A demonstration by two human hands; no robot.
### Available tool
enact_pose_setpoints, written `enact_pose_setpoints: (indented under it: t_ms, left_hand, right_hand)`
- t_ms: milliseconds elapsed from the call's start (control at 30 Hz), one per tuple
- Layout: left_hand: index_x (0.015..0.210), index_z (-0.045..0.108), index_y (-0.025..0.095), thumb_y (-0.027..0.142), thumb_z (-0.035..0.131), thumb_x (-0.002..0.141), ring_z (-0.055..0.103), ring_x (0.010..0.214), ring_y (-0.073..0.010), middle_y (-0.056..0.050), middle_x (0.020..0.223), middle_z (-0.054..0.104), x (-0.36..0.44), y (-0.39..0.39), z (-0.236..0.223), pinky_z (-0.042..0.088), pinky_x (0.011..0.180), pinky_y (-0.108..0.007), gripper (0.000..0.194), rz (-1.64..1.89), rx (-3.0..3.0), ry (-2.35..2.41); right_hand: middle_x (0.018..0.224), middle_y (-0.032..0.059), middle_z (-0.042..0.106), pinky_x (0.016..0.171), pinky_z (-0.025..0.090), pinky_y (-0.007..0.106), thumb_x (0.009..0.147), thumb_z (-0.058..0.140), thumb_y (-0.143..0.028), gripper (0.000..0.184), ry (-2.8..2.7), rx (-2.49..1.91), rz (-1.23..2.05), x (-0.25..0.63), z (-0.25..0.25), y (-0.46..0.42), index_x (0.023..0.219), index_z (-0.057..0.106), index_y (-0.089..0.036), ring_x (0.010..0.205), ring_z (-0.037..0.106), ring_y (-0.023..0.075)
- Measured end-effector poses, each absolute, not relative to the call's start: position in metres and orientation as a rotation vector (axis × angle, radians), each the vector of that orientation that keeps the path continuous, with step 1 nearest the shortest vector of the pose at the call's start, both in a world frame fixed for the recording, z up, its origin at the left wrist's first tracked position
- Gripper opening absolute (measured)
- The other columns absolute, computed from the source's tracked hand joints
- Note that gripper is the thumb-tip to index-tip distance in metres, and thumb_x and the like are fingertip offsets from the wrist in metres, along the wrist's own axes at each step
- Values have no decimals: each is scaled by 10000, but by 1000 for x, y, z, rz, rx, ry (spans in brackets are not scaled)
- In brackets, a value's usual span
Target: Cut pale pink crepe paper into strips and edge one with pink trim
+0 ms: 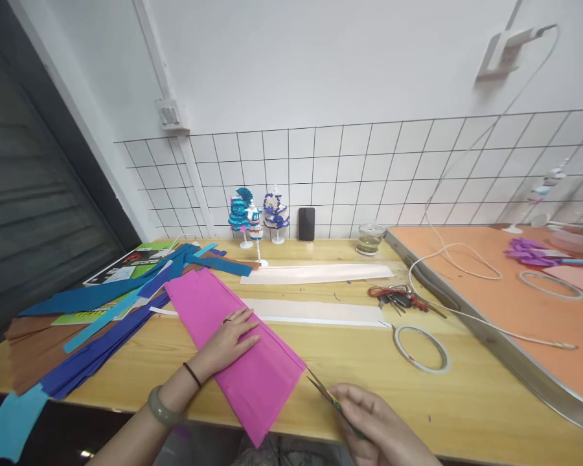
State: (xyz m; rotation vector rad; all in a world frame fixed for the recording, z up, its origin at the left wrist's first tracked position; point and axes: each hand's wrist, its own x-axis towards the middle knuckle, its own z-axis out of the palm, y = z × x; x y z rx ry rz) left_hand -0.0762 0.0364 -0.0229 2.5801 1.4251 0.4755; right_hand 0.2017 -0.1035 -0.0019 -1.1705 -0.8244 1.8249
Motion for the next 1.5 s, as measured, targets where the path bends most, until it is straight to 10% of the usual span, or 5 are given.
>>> enact_pose_setpoints:
  t_ms: [333, 533, 767, 1500]
  left_hand:
    - [713, 669, 200, 317, 568, 796, 536, 756, -150, -12, 709, 624, -15, 59, -6, 382, 757, -272, 176, 476, 2628, 914]
    - [743, 650, 199, 300, 616, 758, 515, 807, -157, -12, 758, 599, -15, 60, -15, 371, 760, -256, 107, 455, 2571, 838]
    - [757, 613, 195, 283, 562, 806, 465, 862, -163, -14, 792, 551, -18, 54, -17, 349, 785, -267, 113, 448, 2635, 785]
    - [763, 538, 169, 207, 517, 830, 496, 845, -150, -10, 793, 580, -19, 47, -8, 348, 815, -279, 80, 502, 2520, 816]
  right_hand:
    - [474, -68, 345, 367, 184, 200, 726, 437, -658, 476, -1156, -1514, 1459, 195, -13, -112, 590, 425, -202, 368, 226, 48]
    - [501, -10, 472, 415, 346, 229, 675, 440, -699, 502, -1152, -1680, 1287, 197, -6, -105, 635, 553, -212, 449, 392, 120]
    - [495, -83, 273, 334, 186, 173, 745, 333, -684, 547, -1234, -1783, 1482, 194, -2, -91, 761, 545, -180, 362, 219, 45]
    - [513, -51, 362, 419, 262, 212, 787, 250, -652, 528, -1454, -1787, 1395, 189, -12, -85, 657, 471, -190, 435, 304, 89]
